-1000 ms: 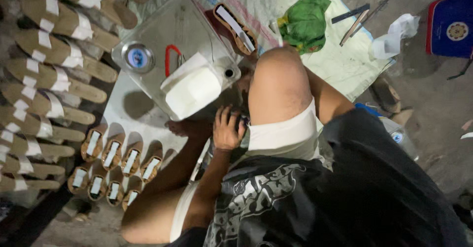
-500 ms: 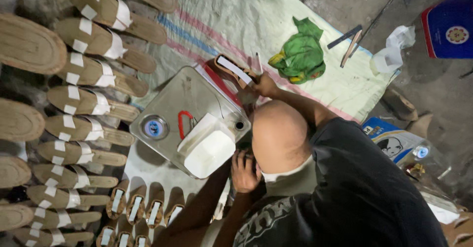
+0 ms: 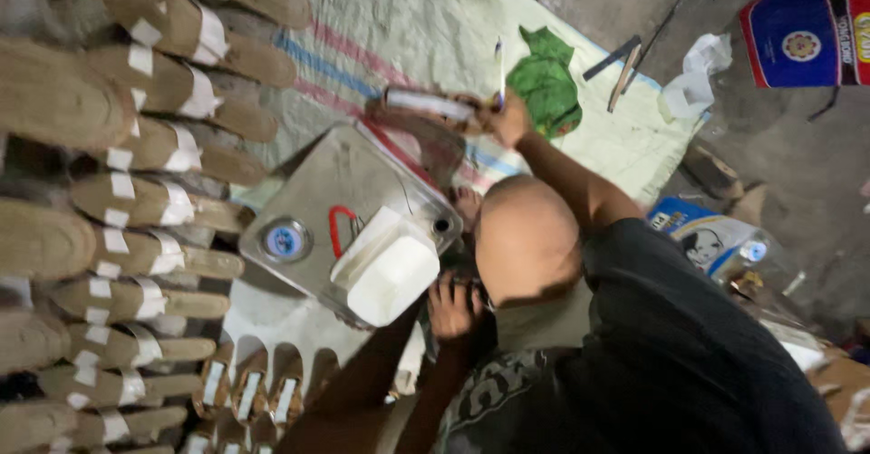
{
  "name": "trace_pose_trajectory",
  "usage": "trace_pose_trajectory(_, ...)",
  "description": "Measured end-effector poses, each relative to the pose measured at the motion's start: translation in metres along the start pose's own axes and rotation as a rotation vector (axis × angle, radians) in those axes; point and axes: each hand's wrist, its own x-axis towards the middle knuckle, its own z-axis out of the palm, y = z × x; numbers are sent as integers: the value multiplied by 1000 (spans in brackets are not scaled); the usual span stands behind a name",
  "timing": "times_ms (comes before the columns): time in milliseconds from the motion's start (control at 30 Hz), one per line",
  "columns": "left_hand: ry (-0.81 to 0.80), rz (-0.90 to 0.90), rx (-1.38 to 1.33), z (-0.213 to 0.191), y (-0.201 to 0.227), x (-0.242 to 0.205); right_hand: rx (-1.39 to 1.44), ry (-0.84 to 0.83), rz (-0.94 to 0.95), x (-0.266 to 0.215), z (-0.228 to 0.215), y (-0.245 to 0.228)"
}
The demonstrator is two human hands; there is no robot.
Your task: The person sits on the floor and applies white glue to the insole of a cork sandal using a toothbrush. They repeatedly dip the brush into a container of glue and spread it along the white insole strip, then place the finished sandal on a nearby pile.
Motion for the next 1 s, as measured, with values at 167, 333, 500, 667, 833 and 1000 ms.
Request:
trace_pose_trajectory(167, 13, 80, -72, -1, -8, 0, 135, 230, -75, -11, -58, -39)
trace_pose_trajectory(333, -39, 27, -33, 10, -14, -13, 280, 267, -258, -72, -133, -123)
trace_pose_trajectory(500, -2, 62, -143, 11, -16, -8, 493, 43, -366, -165, -186, -199)
trace_pose_trajectory(667, 114, -150, -710, -48, -3, -28, 418, -210, -563, -237, -176, -223)
trace_pose_trajectory(833, 670, 98, -1227, -136, 38, -67, 512, -479, -456, -293, -107, -214)
trace_pose_trajectory(1000, 1027, -69, -1043, -163, 63, -83, 508, -736, -412, -333, -73, -209)
